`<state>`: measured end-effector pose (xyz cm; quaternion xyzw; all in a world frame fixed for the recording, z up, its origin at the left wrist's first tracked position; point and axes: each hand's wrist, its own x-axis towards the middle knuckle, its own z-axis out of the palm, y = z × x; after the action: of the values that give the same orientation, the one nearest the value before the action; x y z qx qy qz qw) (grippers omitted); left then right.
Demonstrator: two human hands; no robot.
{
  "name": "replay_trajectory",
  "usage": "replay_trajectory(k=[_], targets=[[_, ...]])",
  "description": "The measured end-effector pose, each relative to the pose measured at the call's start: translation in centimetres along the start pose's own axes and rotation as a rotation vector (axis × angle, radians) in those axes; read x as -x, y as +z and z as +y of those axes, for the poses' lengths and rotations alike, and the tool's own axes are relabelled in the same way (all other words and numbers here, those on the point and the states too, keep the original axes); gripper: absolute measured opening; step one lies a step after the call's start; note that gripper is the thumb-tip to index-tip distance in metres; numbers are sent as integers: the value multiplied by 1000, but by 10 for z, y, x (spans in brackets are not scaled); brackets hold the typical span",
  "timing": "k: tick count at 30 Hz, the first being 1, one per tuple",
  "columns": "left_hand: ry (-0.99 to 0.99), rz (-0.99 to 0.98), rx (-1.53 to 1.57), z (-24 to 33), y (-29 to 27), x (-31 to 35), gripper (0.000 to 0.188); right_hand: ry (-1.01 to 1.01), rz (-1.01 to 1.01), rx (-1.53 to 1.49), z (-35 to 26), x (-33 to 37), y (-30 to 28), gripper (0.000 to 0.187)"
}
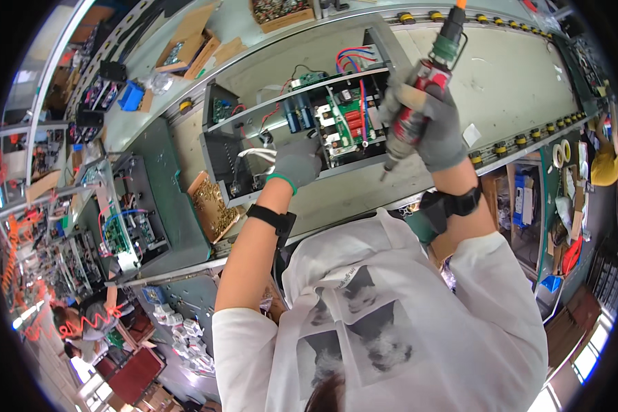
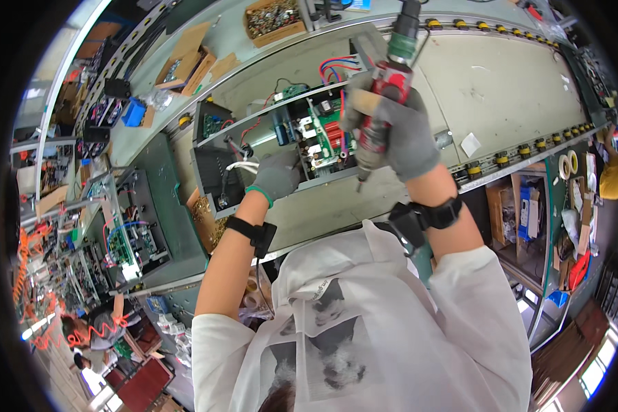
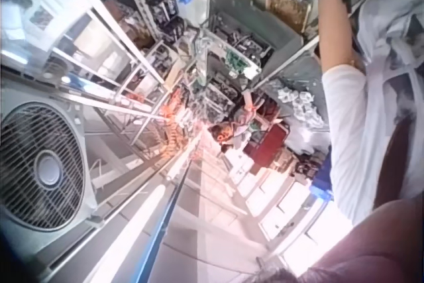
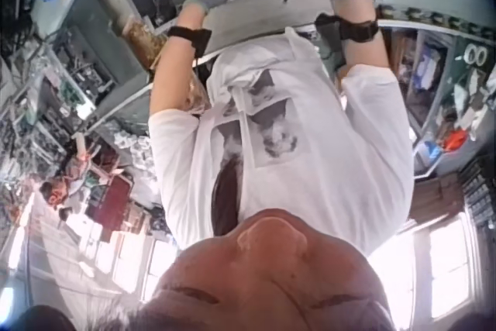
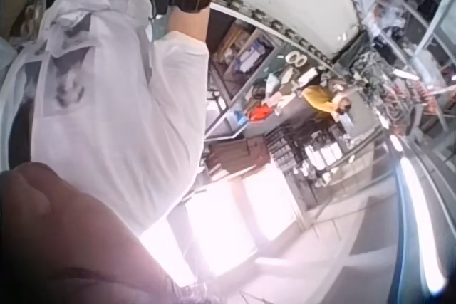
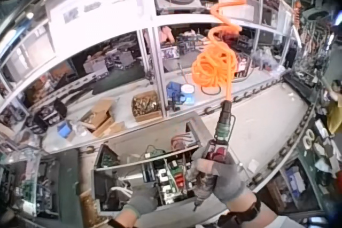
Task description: Assembling and wiring components inside a metal electronic unit enclosure on a factory assembly line.
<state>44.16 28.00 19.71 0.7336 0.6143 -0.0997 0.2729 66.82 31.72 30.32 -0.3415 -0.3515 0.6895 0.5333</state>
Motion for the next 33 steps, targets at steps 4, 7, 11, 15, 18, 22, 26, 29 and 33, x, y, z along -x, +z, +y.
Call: replay_trajectory(k=[4,7,11,15,18,22,26,29,33], targets=[[37,18,-12,-6,5,-2,26,-150,43,-37,18,-21,28,22],[15,-18,-4,-3,2,-3,28,-203,18,-84,44,-31,28,22],[-19,-47,6,2,0,-4,30,-250,38,-18,85,-39,16,26],[-16,19,66,-4,7,-2,30,-262,-80,75,93,-40,16,39],[-16,-28,19,-5,8,-3,30,-325,-31,133,101,-41,16,38],[17,21,17,-5,9,-2,29,-188,-5,66,91,-38,23,30],[31,-38,39,-4,-1,-4,31,-231,-57,97,79,-35,40,26],[-47,-211,-77,1,-15,-10,31,-172,-70,181,75,-30,46,26],[-29,-239,-188,2,-12,-16,30,-190,-165,263,91,-37,45,33]])
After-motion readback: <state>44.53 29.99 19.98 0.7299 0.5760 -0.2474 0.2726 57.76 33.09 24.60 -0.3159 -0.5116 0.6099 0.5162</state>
